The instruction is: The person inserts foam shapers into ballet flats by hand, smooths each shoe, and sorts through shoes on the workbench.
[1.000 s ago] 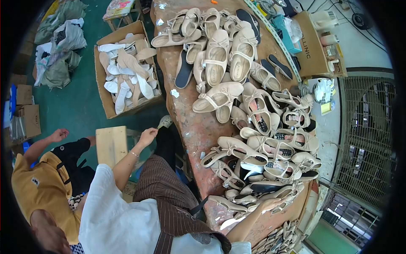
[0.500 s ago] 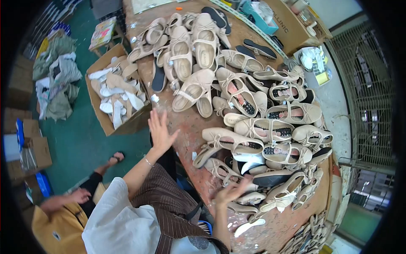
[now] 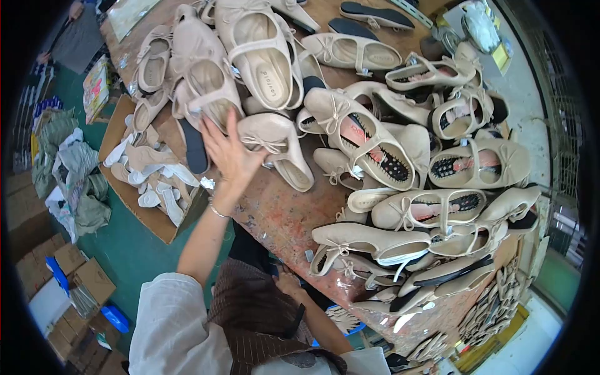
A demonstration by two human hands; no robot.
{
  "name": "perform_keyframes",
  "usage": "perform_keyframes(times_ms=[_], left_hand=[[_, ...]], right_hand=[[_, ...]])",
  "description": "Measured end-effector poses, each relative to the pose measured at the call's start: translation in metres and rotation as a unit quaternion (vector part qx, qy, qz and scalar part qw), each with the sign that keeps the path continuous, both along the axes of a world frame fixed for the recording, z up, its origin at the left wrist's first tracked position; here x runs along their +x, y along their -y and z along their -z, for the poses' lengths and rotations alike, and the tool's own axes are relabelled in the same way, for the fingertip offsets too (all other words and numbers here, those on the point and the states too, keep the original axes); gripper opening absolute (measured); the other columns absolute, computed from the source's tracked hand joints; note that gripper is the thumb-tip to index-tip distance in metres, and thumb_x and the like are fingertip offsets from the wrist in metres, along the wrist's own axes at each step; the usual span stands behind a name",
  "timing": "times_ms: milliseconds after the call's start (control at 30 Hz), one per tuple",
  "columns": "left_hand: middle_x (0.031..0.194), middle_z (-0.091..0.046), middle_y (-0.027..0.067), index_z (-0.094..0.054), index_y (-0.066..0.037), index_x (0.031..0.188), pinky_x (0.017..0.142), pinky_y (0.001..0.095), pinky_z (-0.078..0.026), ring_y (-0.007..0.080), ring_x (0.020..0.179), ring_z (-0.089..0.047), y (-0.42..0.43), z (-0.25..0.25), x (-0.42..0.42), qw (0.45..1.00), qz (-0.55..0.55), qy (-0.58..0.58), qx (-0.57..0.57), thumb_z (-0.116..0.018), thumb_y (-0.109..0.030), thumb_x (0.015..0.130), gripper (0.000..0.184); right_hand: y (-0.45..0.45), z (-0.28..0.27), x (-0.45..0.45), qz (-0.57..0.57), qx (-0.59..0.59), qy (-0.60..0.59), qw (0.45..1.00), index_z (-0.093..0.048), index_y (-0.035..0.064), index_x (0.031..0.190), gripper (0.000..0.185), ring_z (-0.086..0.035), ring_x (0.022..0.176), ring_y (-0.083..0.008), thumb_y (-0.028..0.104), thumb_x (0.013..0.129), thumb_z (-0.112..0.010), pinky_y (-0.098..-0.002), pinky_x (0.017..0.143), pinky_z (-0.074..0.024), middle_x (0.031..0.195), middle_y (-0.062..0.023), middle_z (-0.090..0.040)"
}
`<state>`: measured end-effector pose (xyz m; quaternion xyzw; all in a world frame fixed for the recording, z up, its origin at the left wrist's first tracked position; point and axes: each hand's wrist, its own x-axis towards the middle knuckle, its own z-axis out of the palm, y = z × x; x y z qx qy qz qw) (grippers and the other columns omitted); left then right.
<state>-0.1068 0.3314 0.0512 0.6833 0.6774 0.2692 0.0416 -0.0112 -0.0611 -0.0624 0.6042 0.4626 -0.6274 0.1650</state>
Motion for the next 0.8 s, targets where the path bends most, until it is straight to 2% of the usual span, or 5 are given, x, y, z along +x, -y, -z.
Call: perform_keyframes(times_ms=[167,333,433,633,800], left_hand=[[0.158,-0.021,0.0239,-0.037,-0.020,0.151,0.111,0.0571,-0.028,0.0473,0.144,-0.020,-0.060,-0.007,-0.058,0.986,0.056,-0.130,0.084,-0.085,-0.019,0.052,0.110],[0.159,-0.030,0.0085,-0.022,-0.022,0.156,0.100,0.0579,-0.043,0.0437,0.144,-0.026,-0.155,-0.009,-0.107,0.972,0.026,-0.227,0.059,-0.086,-0.031,0.059,0.117],[0.158,-0.031,0.0085,-0.020,-0.022,0.157,0.099,0.0583,-0.043,0.0438,0.143,-0.027,-0.171,-0.010,-0.120,0.955,0.040,-0.285,0.068,-0.086,-0.033,0.060,0.118],[0.162,-0.016,0.0231,-0.021,0.007,0.151,0.117,0.0619,-0.007,0.0453,0.150,-0.007,-0.103,0.023,-0.101,0.964,0.076,-0.229,0.112,-0.068,-0.019,0.082,0.087],[0.154,-0.024,0.0289,-0.040,0.007,0.141,0.117,0.0627,-0.008,0.0534,0.146,-0.009,-0.035,0.071,-0.106,0.975,0.159,-0.153,0.017,-0.051,-0.015,0.091,0.056]], right_hand=[[0.020,0.049,-0.002,0.029,-0.018,0.009,0.999,-0.030,0.0063,0.153,0.065,-0.025,0.147,-0.0396,0.043,0.100,-0.042,-0.0494,0.118,-0.0259,0.158,-0.0230,-0.027],[0.044,0.072,-0.006,-0.007,0.071,0.034,0.997,-0.047,0.0014,0.141,0.059,-0.039,0.138,-0.0402,0.041,0.098,-0.045,-0.0513,0.115,-0.0282,0.147,-0.0251,-0.044],[0.043,0.115,-0.014,-0.062,0.000,-0.044,0.997,-0.051,0.0007,0.138,0.053,-0.042,0.136,-0.0414,0.034,0.097,-0.048,-0.0527,0.113,-0.0305,0.144,-0.0259,-0.048],[-0.011,0.142,-0.030,-0.045,-0.023,-0.075,0.996,-0.051,0.0018,0.138,0.053,-0.042,0.135,-0.0415,0.033,0.096,-0.049,-0.0522,0.113,-0.0309,0.143,-0.0251,-0.048],[-0.030,0.140,-0.032,0.009,0.002,-0.050,0.999,-0.051,0.0026,0.138,0.052,-0.043,0.135,-0.0416,0.031,0.094,-0.049,-0.0518,0.113,-0.0312,0.143,-0.0245,-0.049]])
